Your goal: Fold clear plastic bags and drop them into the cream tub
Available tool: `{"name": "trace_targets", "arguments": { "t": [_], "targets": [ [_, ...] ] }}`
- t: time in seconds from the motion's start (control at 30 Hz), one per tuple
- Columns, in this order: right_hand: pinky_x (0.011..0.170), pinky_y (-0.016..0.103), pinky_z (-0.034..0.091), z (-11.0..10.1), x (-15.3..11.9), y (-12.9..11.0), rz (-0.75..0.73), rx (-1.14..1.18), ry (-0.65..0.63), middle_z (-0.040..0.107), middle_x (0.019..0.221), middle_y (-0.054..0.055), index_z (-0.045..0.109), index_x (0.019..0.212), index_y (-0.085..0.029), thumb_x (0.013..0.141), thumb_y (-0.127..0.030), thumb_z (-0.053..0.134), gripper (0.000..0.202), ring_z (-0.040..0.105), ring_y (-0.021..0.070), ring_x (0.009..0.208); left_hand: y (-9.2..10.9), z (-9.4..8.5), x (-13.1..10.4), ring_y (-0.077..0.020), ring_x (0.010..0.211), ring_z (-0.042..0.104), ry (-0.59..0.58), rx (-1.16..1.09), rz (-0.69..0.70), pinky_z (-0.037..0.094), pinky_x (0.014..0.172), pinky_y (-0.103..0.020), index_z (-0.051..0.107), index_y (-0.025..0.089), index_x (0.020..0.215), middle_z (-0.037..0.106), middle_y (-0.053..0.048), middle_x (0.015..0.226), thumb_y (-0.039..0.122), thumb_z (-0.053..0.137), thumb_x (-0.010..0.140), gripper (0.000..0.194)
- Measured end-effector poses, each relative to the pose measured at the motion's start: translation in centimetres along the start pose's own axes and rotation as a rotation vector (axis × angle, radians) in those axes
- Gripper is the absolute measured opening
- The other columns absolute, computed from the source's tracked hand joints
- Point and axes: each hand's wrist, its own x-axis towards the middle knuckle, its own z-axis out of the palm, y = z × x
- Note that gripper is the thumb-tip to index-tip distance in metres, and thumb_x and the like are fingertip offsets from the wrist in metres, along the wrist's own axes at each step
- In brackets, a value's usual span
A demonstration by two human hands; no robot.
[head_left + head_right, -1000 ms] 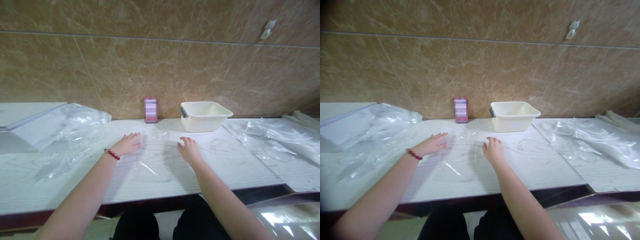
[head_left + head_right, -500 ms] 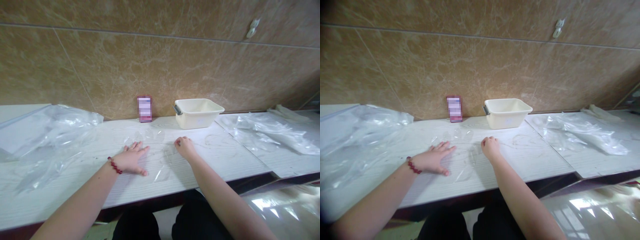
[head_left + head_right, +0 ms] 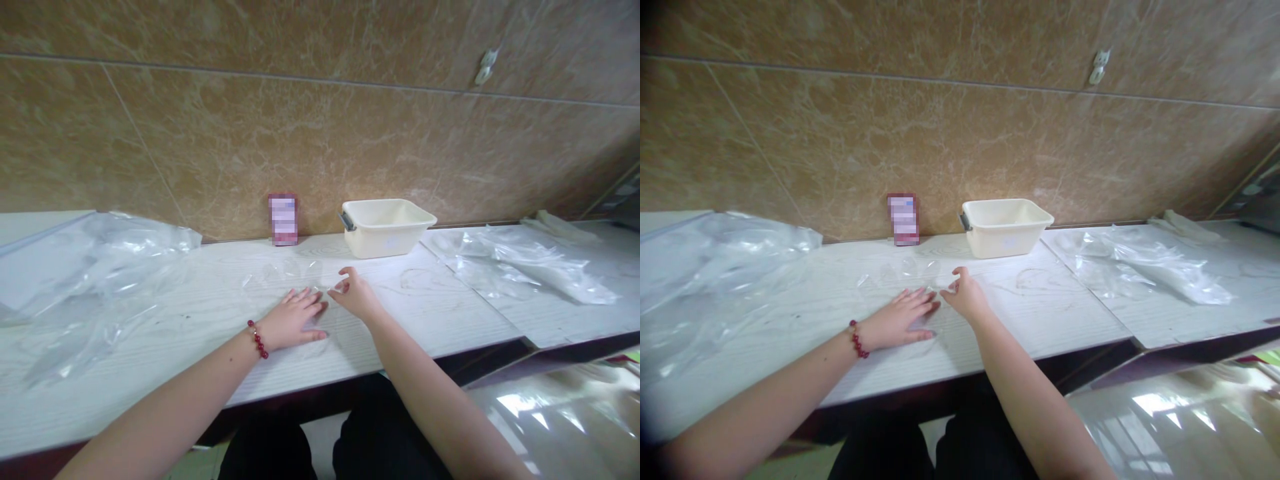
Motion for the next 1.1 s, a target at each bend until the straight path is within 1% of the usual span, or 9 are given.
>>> {"name": "trace_targets", "arguments": {
  "t": [0.13, 0.23, 0.33, 0.43, 0.5, 0.63, 0.73, 0.87, 1.1],
  "targets": [
    [0.061, 0.021, 0.04, -0.2, -0.5, -0.3, -0.05, 0.038, -0.049, 0.057, 0.072, -0.003, 0.037, 0.096, -0.02, 0.064, -0.017, 0.05, 0.034, 0.053, 0.0083, 0.062, 0.3, -1.1, 1.2, -0.0228, 0.112, 0.036, 0.118, -0.143, -0.067, 0.025, 0.093, -0.037, 0.051, 0.02, 0.103, 0.047, -0.008, 0.116, 0.052, 0.033, 0.076, 0.045],
    [0.062, 0.02, 0.04, -0.2, -0.6, -0.6, -0.108, 0.047, -0.053, 0.057, 0.07, -0.003, 0.038, 0.094, -0.02, 0.065, -0.012, 0.045, 0.03, 0.053, 0.0077, 0.063, 0.3, -2.2, 2.9, -0.0182, 0.082, 0.055, 0.241, -0.427, -0.357, 0.04, 0.074, -0.031, 0.051, 0.016, 0.095, 0.059, -0.009, 0.09, 0.044, 0.027, 0.08, 0.039],
    [0.061, 0.019, 0.04, -0.1, -0.7, -0.9, -0.135, 0.028, -0.062, 0.057, 0.067, -0.004, 0.039, 0.094, -0.02, 0.065, -0.011, 0.045, 0.031, 0.053, 0.0079, 0.062, 0.3, -2.7, 4.1, -0.0147, 0.056, 0.056, 0.134, -0.861, -0.645, 0.044, 0.052, -0.028, 0.043, 0.016, 0.101, 0.058, -0.006, 0.072, 0.049, 0.028, 0.078, 0.044],
    [0.061, 0.019, 0.04, 0.1, -0.7, -1.1, -0.153, 0.02, -0.099, 0.056, 0.068, -0.004, 0.04, 0.094, -0.02, 0.066, -0.012, 0.045, 0.03, 0.053, 0.0076, 0.063, 0.3, -2.2, 4.3, -0.0111, 0.055, 0.054, 0.081, -1.223, -0.684, 0.045, 0.053, -0.025, 0.041, 0.016, 0.098, 0.056, -0.002, 0.065, 0.046, 0.04, 0.075, 0.038],
    [0.062, 0.019, 0.04, 0.2, -0.8, -1.3, -0.175, 0.028, -0.128, 0.056, 0.069, -0.004, 0.04, 0.095, -0.021, 0.067, -0.013, 0.046, 0.03, 0.053, 0.0072, 0.063, 0.2, -1.6, 4.1, -0.0085, 0.056, 0.054, 0.122, -1.344, -0.657, 0.045, 0.058, -0.024, 0.042, 0.016, 0.095, 0.054, 0.0, 0.064, 0.031, 0.051, 0.072, 0.029],
    [0.063, 0.021, 0.04, 0.0, -1.0, -1.6, -0.213, 0.032, -0.165, 0.057, 0.076, -0.002, 0.042, 0.096, -0.021, 0.067, -0.021, 0.051, 0.03, 0.053, 0.0083, 0.068, -0.3, -0.8, 3.9, -0.0058, 0.05, 0.05, 0.192, -1.286, -0.612, 0.043, 0.056, -0.02, 0.047, 0.014, 0.086, 0.051, 0.003, 0.059, 0.007, 0.05, 0.066, 0.021],
    [0.064, 0.022, 0.041, -0.4, -1.2, -1.5, -0.206, 0.043, -0.143, 0.057, 0.085, 0.001, 0.043, 0.098, -0.02, 0.069, -0.028, 0.051, 0.031, 0.053, 0.0092, 0.072, -0.9, -0.6, 3.8, -0.0064, 0.048, 0.049, 0.145, -1.119, -0.61, 0.039, 0.049, -0.018, 0.052, 0.013, 0.079, 0.052, 0.002, 0.058, 0.009, 0.049, 0.064, 0.016],
    [0.069, 0.023, 0.039, -0.8, -1.1, -0.9, -0.154, -0.082, -0.102, 0.057, 0.086, 0.004, 0.052, 0.091, -0.018, 0.077, -0.02, 0.038, 0.02, 0.053, 0.0099, 0.074, -1.4, -0.7, 3.5, -0.006, 0.043, 0.044, 0.117, -0.94, -0.604, 0.034, 0.042, -0.018, 0.057, 0.012, 0.081, 0.054, 0.001, 0.06, 0.016, 0.051, 0.061, 0.021],
    [0.076, 0.024, 0.036, -0.6, -1.2, -0.8, -0.213, -0.246, -0.192, 0.057, 0.086, 0.005, 0.058, 0.092, -0.019, 0.077, -0.023, 0.042, 0.022, 0.052, 0.0125, 0.08, -1.6, -0.8, 3.4, -0.0066, 0.041, 0.041, 0.122, -0.732, -0.633, 0.031, 0.039, -0.018, 0.061, 0.015, 0.085, 0.057, 0.0, 0.062, 0.019, 0.048, 0.06, 0.028]
  ]
}}
